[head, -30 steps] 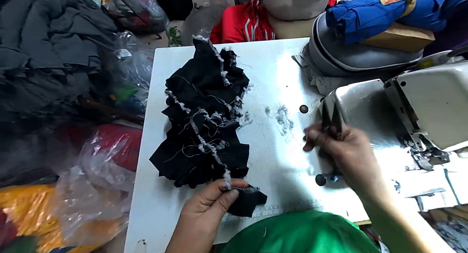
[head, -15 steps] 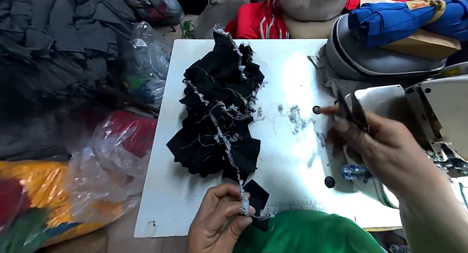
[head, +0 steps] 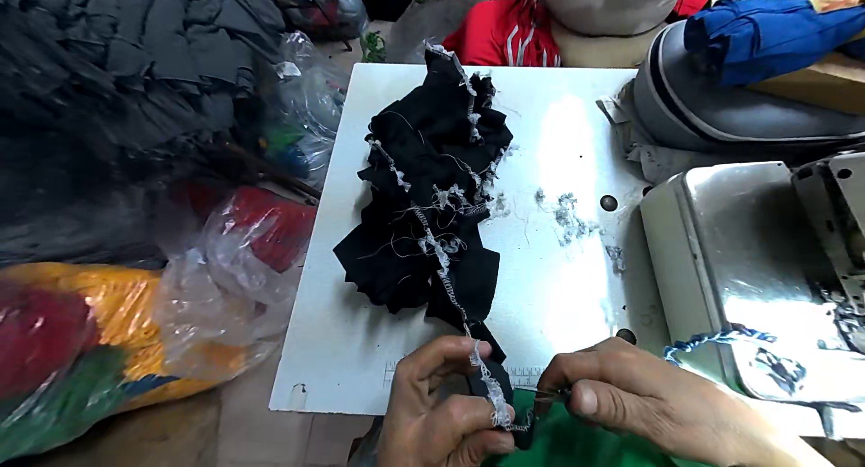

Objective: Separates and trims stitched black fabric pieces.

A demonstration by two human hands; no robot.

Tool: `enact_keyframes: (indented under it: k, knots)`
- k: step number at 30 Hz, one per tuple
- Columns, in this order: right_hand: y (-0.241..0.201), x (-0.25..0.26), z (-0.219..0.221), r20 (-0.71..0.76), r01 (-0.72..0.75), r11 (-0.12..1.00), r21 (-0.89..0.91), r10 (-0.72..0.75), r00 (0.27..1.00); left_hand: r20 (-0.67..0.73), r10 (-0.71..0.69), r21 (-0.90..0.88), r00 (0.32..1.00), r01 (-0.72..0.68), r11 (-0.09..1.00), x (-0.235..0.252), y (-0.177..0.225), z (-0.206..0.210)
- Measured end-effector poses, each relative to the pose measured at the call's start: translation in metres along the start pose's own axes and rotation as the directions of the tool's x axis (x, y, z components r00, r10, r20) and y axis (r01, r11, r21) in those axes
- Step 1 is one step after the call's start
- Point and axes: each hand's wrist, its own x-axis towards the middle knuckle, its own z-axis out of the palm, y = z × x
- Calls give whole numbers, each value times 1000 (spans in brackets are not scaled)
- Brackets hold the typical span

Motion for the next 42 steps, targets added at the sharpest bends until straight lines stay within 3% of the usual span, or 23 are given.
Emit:
enact_keyframes:
  k: [7, 21, 26, 30, 32, 34, 37, 39, 42]
  knots:
    - [0, 4, 3, 34, 45, 989, -144, -41, 999, 85, -24, -226, 996, 42, 973, -2, -5, 4]
    - [1, 10, 9, 24, 131, 935, -331, -130, 991, 178, -129, -303, 975, 179, 936, -6, -10, 2]
    - [3, 13, 6, 77, 194, 924, -329, -179, 981, 258, -107, -293, 960, 183, 938, -5, -6, -2]
    - [10, 11, 4, 58, 211, 968, -135, -204, 977, 306, -75, -230, 949, 150, 962, -4, -2, -2]
    - [10, 8, 4, -48, 153, 987, -57, -156, 987, 306, -69, -214, 949, 139, 967, -5, -4, -1]
    - [10, 7, 4, -221, 27, 998, 60, -13, 975, 306, -67, -199, 950, 133, 971, -6, -4, -1]
    - [4, 22, 5, -433, -168, 972, 165, 224, 873, 314, -48, -197, 948, 115, 974, -8, -3, 1]
    - [-3, 39, 6, -450, -278, 957, 83, 285, 847, 314, -38, -186, 949, 101, 977, -7, -2, 4]
    - [-12, 62, 5, -313, -409, 906, -113, 358, 880, 318, -20, -141, 948, 68, 988, -5, 0, 8]
